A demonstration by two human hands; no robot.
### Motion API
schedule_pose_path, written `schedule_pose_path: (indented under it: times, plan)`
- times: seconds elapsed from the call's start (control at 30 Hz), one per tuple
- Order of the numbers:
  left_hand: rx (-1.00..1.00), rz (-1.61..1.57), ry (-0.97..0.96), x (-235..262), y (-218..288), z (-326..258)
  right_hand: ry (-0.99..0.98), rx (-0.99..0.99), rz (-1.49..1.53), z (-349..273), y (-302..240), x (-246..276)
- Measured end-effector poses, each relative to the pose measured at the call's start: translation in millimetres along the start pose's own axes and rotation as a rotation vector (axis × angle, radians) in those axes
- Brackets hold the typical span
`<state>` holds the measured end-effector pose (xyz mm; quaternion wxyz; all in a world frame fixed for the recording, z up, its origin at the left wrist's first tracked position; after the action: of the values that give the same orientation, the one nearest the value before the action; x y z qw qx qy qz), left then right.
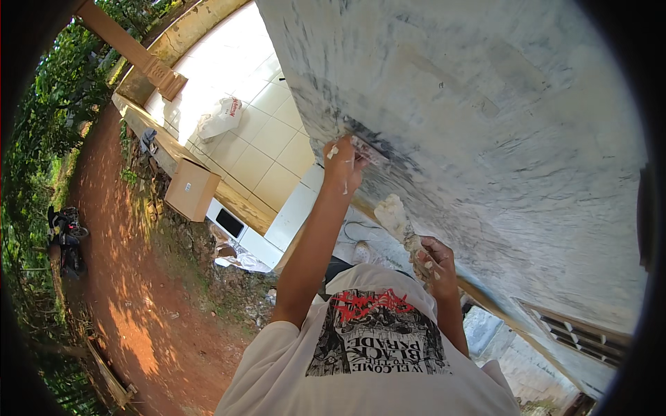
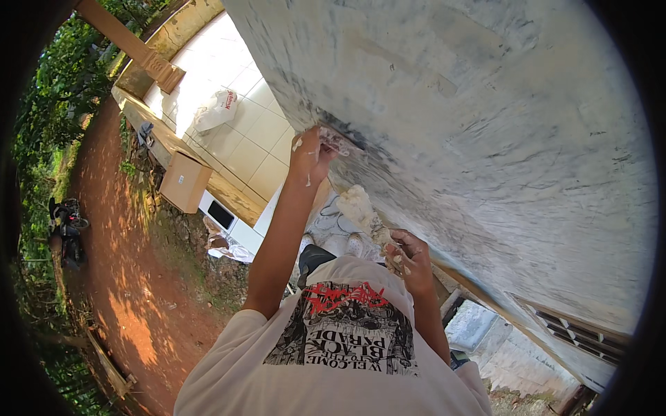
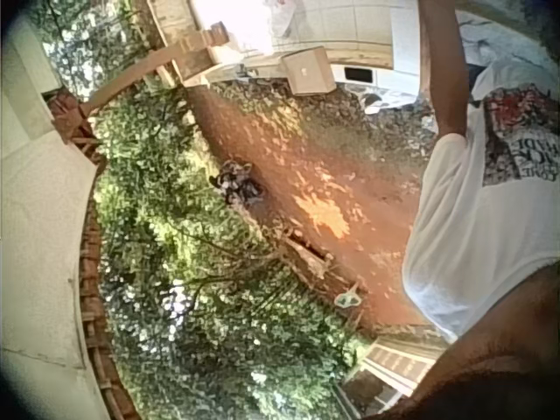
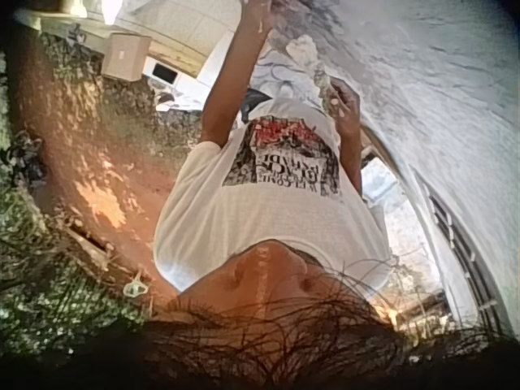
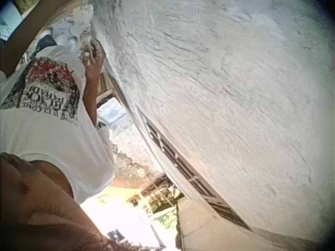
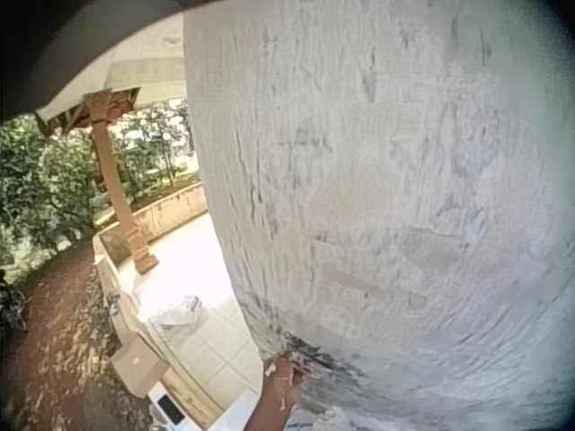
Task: The person applies wall putty to a wall using a spatula and a putty knife, smoothing the putty onto the surface.
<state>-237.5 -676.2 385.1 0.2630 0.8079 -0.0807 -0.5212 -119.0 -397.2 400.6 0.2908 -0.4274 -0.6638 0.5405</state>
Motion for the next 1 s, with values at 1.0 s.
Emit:
schedule_pose_path:
  times: [1.0]
  plan:
    - [-0.058,0.037,0.062,55,19,-11,0.036,0.036,0.067,-8,40,22]
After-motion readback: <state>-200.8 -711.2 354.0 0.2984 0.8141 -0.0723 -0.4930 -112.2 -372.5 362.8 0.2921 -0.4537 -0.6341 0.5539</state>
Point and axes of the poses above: each hand's wrist, its own z-axis towards the middle knuckle, its own x-axis out of the back of the hand, y = z × x, the point moved 3 cm from there along z, towards the middle knuckle, and after that the axes turned 8 degrees about -z, right-handed, at the moved point
